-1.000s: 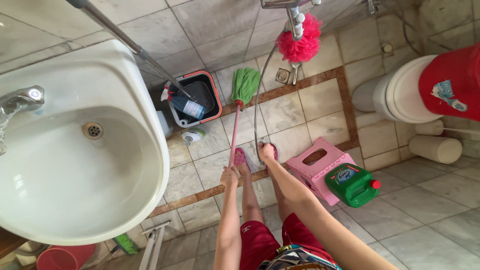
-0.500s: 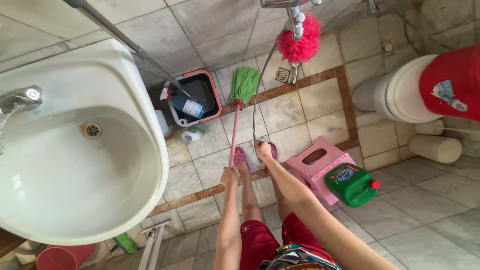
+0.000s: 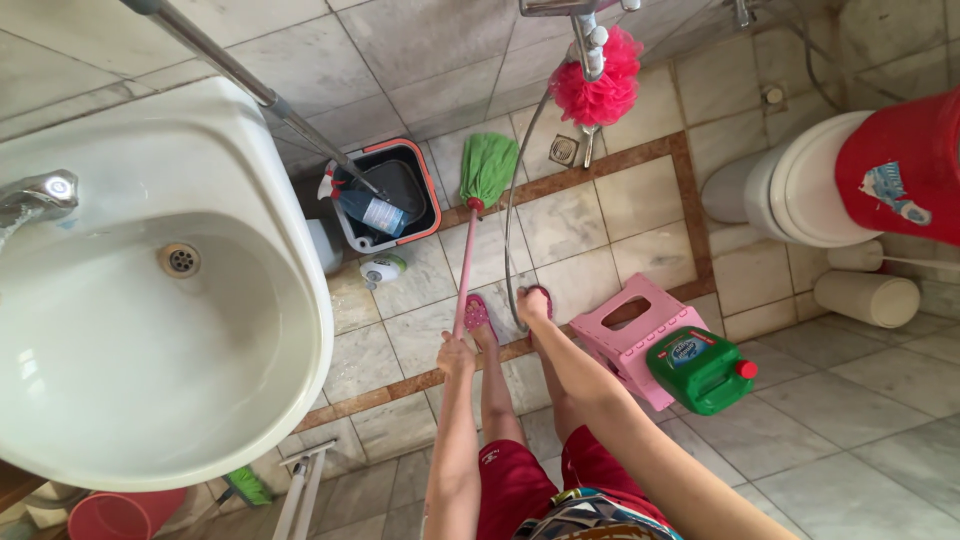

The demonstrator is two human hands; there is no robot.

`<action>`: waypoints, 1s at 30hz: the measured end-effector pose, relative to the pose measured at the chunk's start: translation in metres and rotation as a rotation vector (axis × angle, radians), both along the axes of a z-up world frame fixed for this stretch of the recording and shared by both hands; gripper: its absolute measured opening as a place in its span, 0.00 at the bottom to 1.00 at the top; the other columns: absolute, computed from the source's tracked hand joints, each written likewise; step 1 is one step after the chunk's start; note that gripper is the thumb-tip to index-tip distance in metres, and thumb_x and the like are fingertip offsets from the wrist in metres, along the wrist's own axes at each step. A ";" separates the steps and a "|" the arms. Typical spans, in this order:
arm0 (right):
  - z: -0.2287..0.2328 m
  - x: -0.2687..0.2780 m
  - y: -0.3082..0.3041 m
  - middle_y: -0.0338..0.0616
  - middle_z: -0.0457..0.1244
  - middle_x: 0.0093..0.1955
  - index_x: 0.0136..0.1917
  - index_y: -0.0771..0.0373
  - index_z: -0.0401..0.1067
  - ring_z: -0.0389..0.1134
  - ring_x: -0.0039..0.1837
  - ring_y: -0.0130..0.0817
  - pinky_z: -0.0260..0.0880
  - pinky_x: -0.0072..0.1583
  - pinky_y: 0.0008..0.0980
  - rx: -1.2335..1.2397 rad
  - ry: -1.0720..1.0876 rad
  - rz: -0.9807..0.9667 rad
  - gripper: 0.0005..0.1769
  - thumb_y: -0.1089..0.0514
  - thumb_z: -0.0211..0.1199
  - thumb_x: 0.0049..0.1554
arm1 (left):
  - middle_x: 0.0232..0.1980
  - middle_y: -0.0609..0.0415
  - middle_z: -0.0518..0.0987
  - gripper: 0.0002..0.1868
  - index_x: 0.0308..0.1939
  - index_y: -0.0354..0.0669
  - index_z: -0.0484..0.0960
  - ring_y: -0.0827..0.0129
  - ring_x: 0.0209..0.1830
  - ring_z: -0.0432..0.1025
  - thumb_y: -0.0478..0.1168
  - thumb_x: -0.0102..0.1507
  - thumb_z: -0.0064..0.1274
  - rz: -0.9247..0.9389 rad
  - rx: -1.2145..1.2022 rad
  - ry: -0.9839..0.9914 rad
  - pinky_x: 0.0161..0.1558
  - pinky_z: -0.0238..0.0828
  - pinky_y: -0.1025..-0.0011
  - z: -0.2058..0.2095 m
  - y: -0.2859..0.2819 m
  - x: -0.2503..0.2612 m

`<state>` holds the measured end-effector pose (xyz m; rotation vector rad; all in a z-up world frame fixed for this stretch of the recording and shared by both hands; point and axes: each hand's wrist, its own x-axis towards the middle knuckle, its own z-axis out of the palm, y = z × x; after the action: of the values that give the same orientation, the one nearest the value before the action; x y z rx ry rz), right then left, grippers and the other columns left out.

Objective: Cleaning the bathroom sink, floor, and maintaining vacuum cleaner parts.

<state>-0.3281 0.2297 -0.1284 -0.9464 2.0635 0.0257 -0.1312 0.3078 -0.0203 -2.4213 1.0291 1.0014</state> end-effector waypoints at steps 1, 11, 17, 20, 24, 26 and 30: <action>0.008 0.000 0.000 0.68 0.69 0.49 0.47 0.70 0.77 0.71 0.56 0.62 0.72 0.59 0.51 0.000 -0.002 0.001 0.27 0.41 0.59 0.59 | 0.46 0.42 0.84 0.22 0.59 0.39 0.68 0.51 0.46 0.82 0.51 0.69 0.50 0.001 0.000 -0.002 0.45 0.79 0.56 -0.001 0.000 0.001; 0.015 -0.001 -0.005 0.68 0.70 0.46 0.47 0.69 0.77 0.74 0.54 0.60 0.73 0.58 0.50 0.008 -0.076 -0.027 0.26 0.41 0.58 0.60 | 0.45 0.48 0.82 0.09 0.48 0.41 0.77 0.55 0.44 0.81 0.41 0.68 0.49 -0.128 -0.090 -0.325 0.38 0.80 0.62 0.021 -0.023 0.000; 0.020 -0.005 -0.012 0.69 0.68 0.47 0.47 0.68 0.78 0.69 0.56 0.65 0.70 0.58 0.54 -0.134 -0.017 -0.036 0.25 0.42 0.58 0.61 | 0.39 0.40 0.85 0.23 0.41 0.37 0.83 0.47 0.43 0.82 0.54 0.69 0.45 0.052 -0.179 -0.062 0.46 0.78 0.55 0.011 -0.035 0.024; 0.009 -0.010 -0.011 0.69 0.68 0.47 0.48 0.69 0.78 0.69 0.56 0.66 0.70 0.59 0.54 -0.157 -0.023 -0.022 0.26 0.42 0.58 0.61 | 0.41 0.40 0.85 0.31 0.40 0.39 0.87 0.46 0.46 0.81 0.64 0.66 0.45 0.072 -0.124 -0.027 0.48 0.77 0.52 0.034 -0.064 0.040; -0.011 -0.015 -0.016 0.71 0.67 0.47 0.48 0.70 0.78 0.68 0.58 0.67 0.69 0.58 0.56 -0.240 -0.016 0.002 0.26 0.42 0.57 0.61 | 0.46 0.40 0.84 0.41 0.44 0.40 0.88 0.45 0.51 0.79 0.74 0.62 0.41 0.132 0.004 0.070 0.51 0.76 0.51 0.058 -0.095 0.054; -0.007 -0.014 -0.018 0.71 0.67 0.47 0.47 0.70 0.78 0.68 0.57 0.67 0.69 0.59 0.55 -0.263 -0.030 0.000 0.26 0.43 0.57 0.61 | 0.46 0.40 0.84 0.41 0.44 0.42 0.88 0.45 0.52 0.78 0.75 0.63 0.39 0.124 -0.012 0.075 0.51 0.76 0.51 0.078 -0.093 0.051; 0.002 -0.016 -0.030 0.71 0.67 0.47 0.46 0.71 0.78 0.68 0.57 0.67 0.69 0.59 0.55 -0.287 -0.034 0.011 0.26 0.44 0.56 0.63 | 0.45 0.38 0.85 0.44 0.44 0.43 0.90 0.43 0.52 0.78 0.76 0.67 0.32 0.065 -0.036 0.132 0.53 0.75 0.50 0.104 -0.080 0.046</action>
<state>-0.3438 0.2000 -0.1268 -1.1221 2.0648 -0.2855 -0.0853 0.2278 0.0837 -2.4597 1.0247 1.1891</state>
